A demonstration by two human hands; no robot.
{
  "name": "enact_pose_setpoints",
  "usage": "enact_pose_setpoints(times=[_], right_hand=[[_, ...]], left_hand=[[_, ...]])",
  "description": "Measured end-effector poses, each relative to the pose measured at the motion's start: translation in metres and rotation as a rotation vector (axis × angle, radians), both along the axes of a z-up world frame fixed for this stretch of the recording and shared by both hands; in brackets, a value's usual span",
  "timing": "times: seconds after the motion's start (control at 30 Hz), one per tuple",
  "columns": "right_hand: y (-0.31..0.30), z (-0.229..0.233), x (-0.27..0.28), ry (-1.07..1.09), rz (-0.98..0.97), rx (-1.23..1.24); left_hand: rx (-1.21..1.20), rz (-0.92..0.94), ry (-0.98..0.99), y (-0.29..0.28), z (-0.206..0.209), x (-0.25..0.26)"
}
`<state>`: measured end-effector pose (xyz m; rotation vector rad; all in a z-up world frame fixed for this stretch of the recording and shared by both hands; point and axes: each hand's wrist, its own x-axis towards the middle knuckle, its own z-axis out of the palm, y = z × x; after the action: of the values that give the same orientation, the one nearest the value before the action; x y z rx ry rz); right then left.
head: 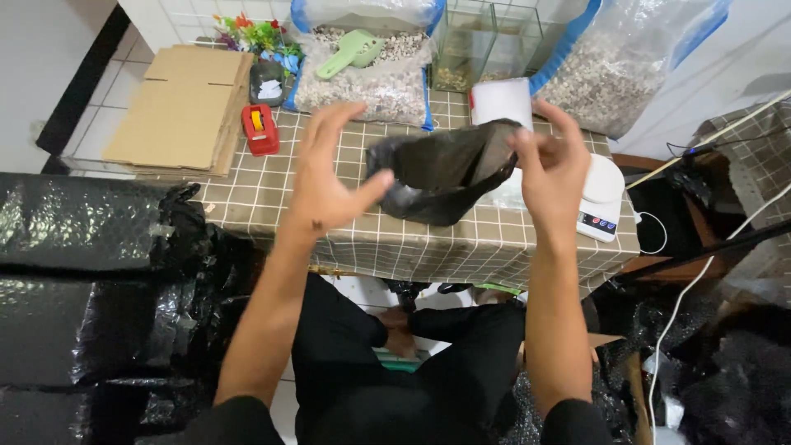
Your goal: Weighing substrate into plastic bags and packing them into cardboard boxes with bubble wrap.
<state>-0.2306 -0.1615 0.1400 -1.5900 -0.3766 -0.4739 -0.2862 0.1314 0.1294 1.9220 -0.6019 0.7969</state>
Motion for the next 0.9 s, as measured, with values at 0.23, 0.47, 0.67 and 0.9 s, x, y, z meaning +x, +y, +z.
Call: enact_pose_setpoints(times=[0.23, 0.47, 0.67, 0.9], right_hand=[[0.027, -0.128, -0.008, -0.165, -0.161, -0.32], [0.056, -0.198, 0.076, 0.351, 0.181, -0.251], [0.053, -0.099, 0.013, 0.278, -0.053, -0.308], [0.059, -0.175, 0.041, 0.142, 0.104, -0.785]], left_hand=[[-0.135, 0.018, 0.09, -0.056, -0.112, 0.023], [-0.017, 0.106, 0.183, -0.097, -0.088, 0.073], [0.111, 0.219, 0.546, -0.08, -0.163, 0.152], [-0.164, 0.004, 0.985, -0.077, -0.125, 0.135]])
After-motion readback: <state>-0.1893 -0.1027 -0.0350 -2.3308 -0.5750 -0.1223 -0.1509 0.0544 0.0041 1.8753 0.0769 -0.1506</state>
